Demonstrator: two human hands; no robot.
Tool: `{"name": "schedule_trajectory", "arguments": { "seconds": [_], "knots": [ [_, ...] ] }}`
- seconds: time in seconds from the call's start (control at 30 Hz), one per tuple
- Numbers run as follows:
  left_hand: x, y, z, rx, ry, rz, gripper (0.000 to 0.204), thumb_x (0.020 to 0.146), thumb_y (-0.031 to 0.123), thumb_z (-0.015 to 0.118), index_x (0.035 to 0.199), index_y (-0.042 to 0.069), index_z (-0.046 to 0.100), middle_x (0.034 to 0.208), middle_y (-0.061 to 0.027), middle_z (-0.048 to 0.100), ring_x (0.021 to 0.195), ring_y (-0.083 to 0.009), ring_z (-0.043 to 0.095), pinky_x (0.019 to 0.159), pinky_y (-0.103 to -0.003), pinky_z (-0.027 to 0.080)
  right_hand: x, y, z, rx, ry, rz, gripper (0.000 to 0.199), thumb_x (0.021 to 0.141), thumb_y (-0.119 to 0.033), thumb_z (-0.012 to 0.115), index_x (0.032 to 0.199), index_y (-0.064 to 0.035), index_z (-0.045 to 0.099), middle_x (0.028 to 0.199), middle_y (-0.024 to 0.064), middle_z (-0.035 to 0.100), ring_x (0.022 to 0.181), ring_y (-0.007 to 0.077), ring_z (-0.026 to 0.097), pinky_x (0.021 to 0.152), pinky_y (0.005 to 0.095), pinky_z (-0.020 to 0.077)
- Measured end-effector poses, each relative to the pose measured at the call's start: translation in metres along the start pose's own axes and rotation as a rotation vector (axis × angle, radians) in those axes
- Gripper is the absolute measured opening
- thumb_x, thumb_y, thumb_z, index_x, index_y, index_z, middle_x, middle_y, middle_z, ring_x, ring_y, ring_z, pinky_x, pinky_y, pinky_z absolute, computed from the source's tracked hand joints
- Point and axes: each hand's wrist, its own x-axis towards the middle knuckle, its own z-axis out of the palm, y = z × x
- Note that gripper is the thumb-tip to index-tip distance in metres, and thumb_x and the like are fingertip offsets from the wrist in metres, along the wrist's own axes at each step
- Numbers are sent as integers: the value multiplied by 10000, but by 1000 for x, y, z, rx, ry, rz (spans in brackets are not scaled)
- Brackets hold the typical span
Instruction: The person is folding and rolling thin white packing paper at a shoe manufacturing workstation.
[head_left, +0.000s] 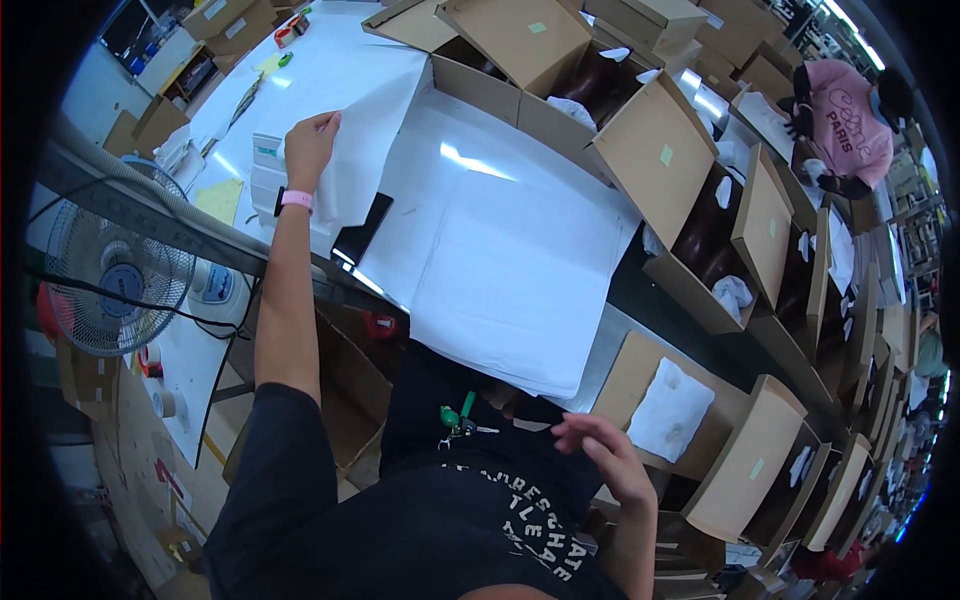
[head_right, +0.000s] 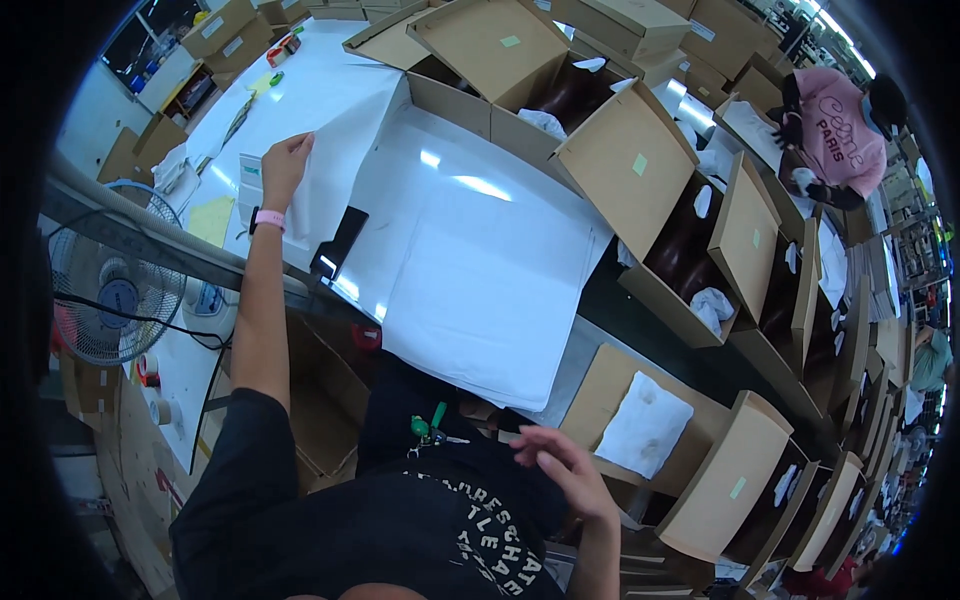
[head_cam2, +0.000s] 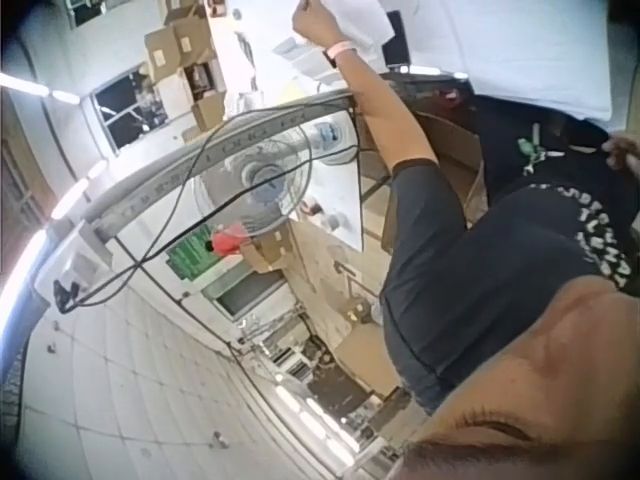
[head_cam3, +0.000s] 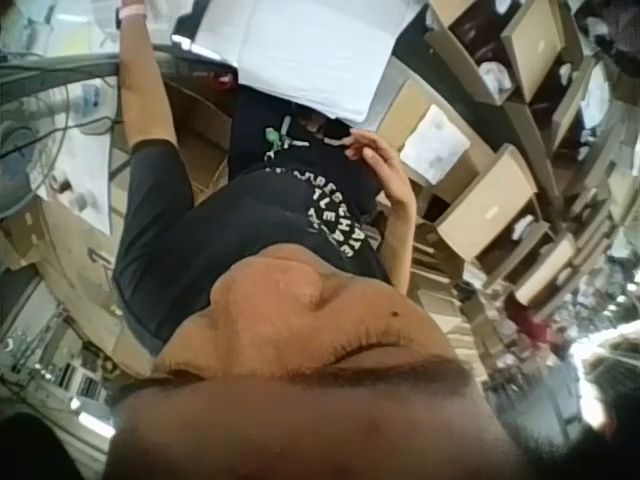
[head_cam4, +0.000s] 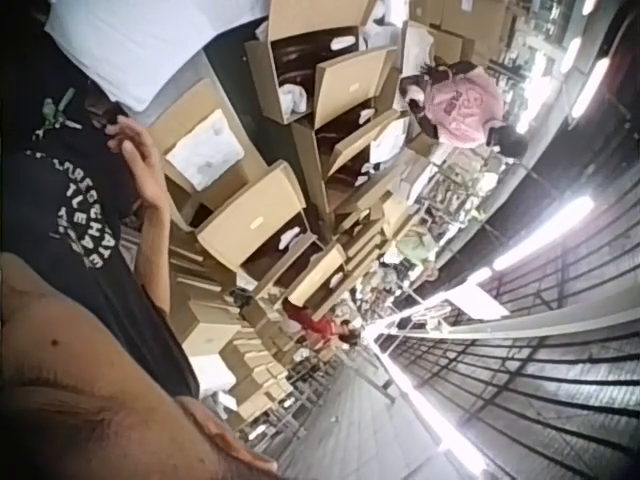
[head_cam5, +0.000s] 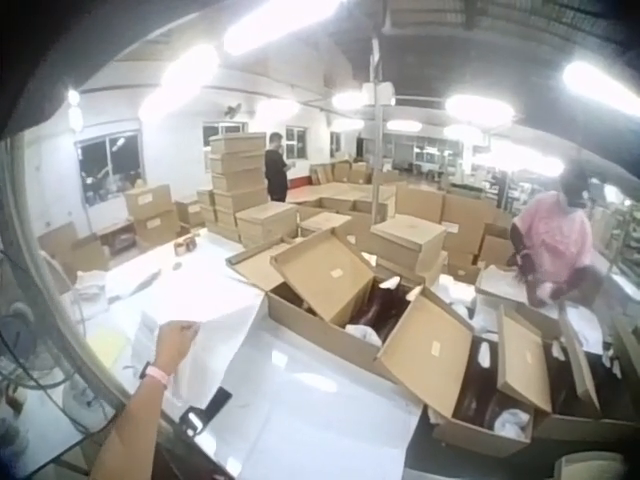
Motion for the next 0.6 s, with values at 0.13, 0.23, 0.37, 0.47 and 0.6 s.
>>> {"name": "schedule_trajectory", "arguments": {
  "seconds": [0.13,0.23,0.37,0.47,0.6],
  "knots": [
    [-81,70,-24,-400,-6,-31,355,1102,318,776,1284,22,847,1052,-116,869,930,-128,771,857,-308,598,76,-8,23,-90,203,-38,460,1205,-225,576,1620,-26,572,1505,166,695,1293,258,701,1185,430,524],
    [-166,142,-21,-752,-271,-240,374,1121,287,779,1309,-33,820,1077,-22,812,969,-85,684,877,-267,556,146,-27,36,-178,323,-280,671,1167,-271,674,1733,-33,404,1683,209,535,1509,321,571,1236,447,503],
    [-247,191,-40,-1216,-587,-527,344,1140,272,758,1339,-5,794,1128,-29,801,1003,-81,709,909,-265,581,188,-94,48,-256,327,-486,785,1136,-356,727,1750,-30,361,1651,220,560,1492,314,583,1232,443,503],
    [-262,199,-43,-1351,-767,-604,337,1153,247,735,1367,-11,764,1144,-31,795,993,-93,716,911,-270,591,183,-128,45,-123,310,-118,725,1136,-351,738,1694,6,444,1483,175,694,1342,241,673,1175,402,533],
    [-289,193,-22,-1392,-856,-479,284,1158,184,719,1360,-11,762,1154,-28,792,977,-88,706,899,-268,590,146,-107,29,283,237,8,483,1132,-315,760,1447,45,696,1290,105,778,1152,143,714,1033,313,566]
  ]
}}
